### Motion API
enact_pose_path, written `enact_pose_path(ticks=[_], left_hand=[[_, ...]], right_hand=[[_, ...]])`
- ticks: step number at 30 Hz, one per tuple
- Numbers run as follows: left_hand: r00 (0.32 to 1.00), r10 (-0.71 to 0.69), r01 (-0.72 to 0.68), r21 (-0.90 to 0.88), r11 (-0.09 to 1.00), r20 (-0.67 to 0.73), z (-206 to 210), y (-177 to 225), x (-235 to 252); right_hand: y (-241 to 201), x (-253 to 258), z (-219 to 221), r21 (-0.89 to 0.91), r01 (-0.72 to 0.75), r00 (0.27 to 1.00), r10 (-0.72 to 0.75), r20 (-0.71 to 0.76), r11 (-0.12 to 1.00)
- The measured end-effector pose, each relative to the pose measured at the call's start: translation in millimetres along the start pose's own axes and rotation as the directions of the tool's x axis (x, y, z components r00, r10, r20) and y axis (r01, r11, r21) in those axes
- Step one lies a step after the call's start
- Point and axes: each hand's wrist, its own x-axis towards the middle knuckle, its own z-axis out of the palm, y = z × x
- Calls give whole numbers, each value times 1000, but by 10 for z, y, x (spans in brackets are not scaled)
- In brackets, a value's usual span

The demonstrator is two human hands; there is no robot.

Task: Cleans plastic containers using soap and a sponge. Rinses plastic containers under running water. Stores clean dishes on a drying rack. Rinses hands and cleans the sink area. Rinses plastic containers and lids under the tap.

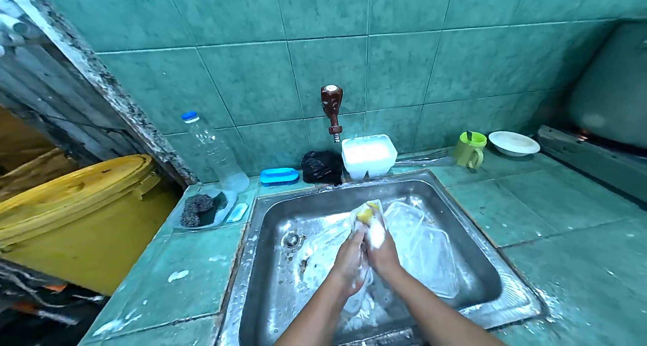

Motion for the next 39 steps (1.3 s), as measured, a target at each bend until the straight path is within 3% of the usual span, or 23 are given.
enact_pose_path(ticks=[3, 4, 6, 9, 12, 14, 16, 19, 20, 22, 25, 28, 31, 33, 35, 37, 39], left_hand=[[992, -2, 3, -8, 1000, 124, -204, 50, -41], [994, 8, -9, 16, 1000, 105, -255, 81, -48], [997, 69, -74, 124, 990, 40, -393, 137, 1], [948, 200, -133, 263, 956, -249, -539, 131, 160], [932, 51, 32, 220, 975, -359, -536, 131, 188], [934, -75, 104, 65, 992, -349, -470, 136, 155], [941, -109, 79, -103, 991, -320, -426, 160, 87], [980, 49, -102, -279, 955, -191, -435, 145, 52], [988, 86, -125, -342, 931, -128, -466, 133, 55], [995, 99, -97, -386, 917, -14, -484, 105, 20], [990, 64, -13, -364, 931, 126, -292, 37, -125], [998, 37, -20, -341, 940, 43, -150, -48, -114], [991, 111, -133, -359, 924, -79, -289, -18, -7], [998, 67, -63, -415, 908, -6, -302, -61, -27], [994, 14, 28, -383, 923, 105, -286, -163, -47], [985, -45, 92, -291, 952, 164, -269, -192, -64], [985, -111, 123, -92, 988, 129, -311, -152, -32]], right_hand=[[234, 277, -236, -9, -49, 999, 49, -9, 999], [276, 333, -313, -10, -39, 999, 39, -17, 999], [256, 343, -437, 25, -30, 999, 31, -35, 999], [123, 203, -474, 176, 26, 989, 1, -150, 984], [-54, -34, -377, 106, 213, 964, -191, -184, 971], [-159, -214, -301, -3, 335, 934, -333, -131, 942], [-262, -397, -251, -47, 392, 920, -391, 14, 919], [-318, -514, -185, 67, 421, 847, -419, 327, 904], [-318, -492, -166, 138, 406, 824, -427, 373, 904], [-303, -397, -115, 213, 282, 894, -337, 296, 935], [-203, -82, 38, 94, 101, 985, -113, 128, 990], [-251, -217, 167, -46, 5, 976, 5, 217, 999], [-349, -552, 242, -19, 107, 957, -98, 272, 994], [-282, -468, 232, -25, 83, 955, -72, 289, 996], [-222, -173, 174, -141, 30, 952, 14, 306, 990], [-137, 127, 138, -246, 21, 948, 59, 314, 969], [-57, 339, 67, -308, -9, 942, 112, 316, 951]])
